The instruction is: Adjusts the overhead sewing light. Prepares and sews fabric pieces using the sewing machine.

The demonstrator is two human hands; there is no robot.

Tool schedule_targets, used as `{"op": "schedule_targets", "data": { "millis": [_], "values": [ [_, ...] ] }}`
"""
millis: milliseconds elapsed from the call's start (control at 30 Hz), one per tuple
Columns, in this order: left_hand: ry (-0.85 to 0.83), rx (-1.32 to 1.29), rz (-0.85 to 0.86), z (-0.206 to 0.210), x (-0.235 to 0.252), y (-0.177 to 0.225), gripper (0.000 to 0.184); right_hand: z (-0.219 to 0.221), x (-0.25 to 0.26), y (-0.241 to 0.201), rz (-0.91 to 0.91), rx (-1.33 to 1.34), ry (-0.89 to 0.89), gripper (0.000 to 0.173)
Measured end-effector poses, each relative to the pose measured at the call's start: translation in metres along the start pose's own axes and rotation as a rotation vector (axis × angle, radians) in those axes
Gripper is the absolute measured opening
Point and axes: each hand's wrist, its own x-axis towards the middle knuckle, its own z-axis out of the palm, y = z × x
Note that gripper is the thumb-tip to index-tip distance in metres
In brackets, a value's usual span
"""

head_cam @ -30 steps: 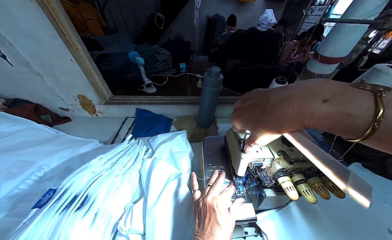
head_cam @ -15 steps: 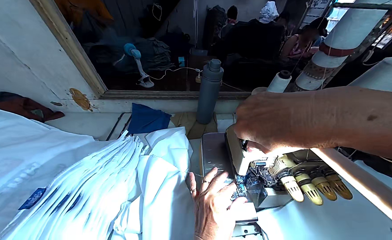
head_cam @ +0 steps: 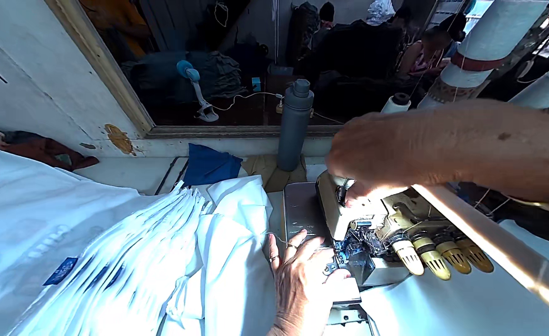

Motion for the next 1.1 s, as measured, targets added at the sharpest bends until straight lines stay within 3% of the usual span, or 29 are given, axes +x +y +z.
{"op": "schedule_targets", "data": {
  "millis": [67,100,167,233,300,467,600,767,1033,1100],
  "values": [
    [-0.011,0.044,0.012,-0.001,0.001,-0.003,0.036,-0.004,-0.008,0.008,0.095,0.123,0.046,0.028],
    [-0.012,0.054,0.020,-0.001,0.001,-0.004,0.039,0.002,-0.014,0.017,0.082,0.168,0.169,0.028],
    [-0.002,0.059,0.030,0.000,0.001,-0.004,0.042,0.020,-0.035,0.040,0.040,0.218,0.417,0.008],
    [-0.003,0.063,0.034,0.000,0.001,-0.003,0.044,0.046,-0.057,0.055,0.046,0.221,0.563,0.025],
    [-0.007,0.076,0.042,0.000,0.002,-0.003,0.045,0.072,-0.065,0.050,0.113,0.275,0.596,0.034],
    [-0.036,0.053,0.035,-0.003,0.003,-0.001,0.042,0.092,-0.043,0.037,0.047,0.270,0.837,0.020],
    [-0.016,0.058,0.069,0.000,0.002,-0.004,0.043,0.079,-0.038,0.037,0.054,0.317,0.832,0.012],
    [-0.030,0.063,0.107,-0.003,0.005,-0.009,0.043,0.086,-0.035,0.029,0.140,0.283,0.872,0.016],
    [-0.048,0.016,0.105,0.000,0.022,-0.023,0.017,0.087,-0.032,0.022,0.217,0.295,0.892,0.017],
    [-0.051,0.021,0.087,0.002,0.025,-0.023,0.012,0.092,-0.039,0.021,0.222,0.327,0.892,0.030]
  ]
}}
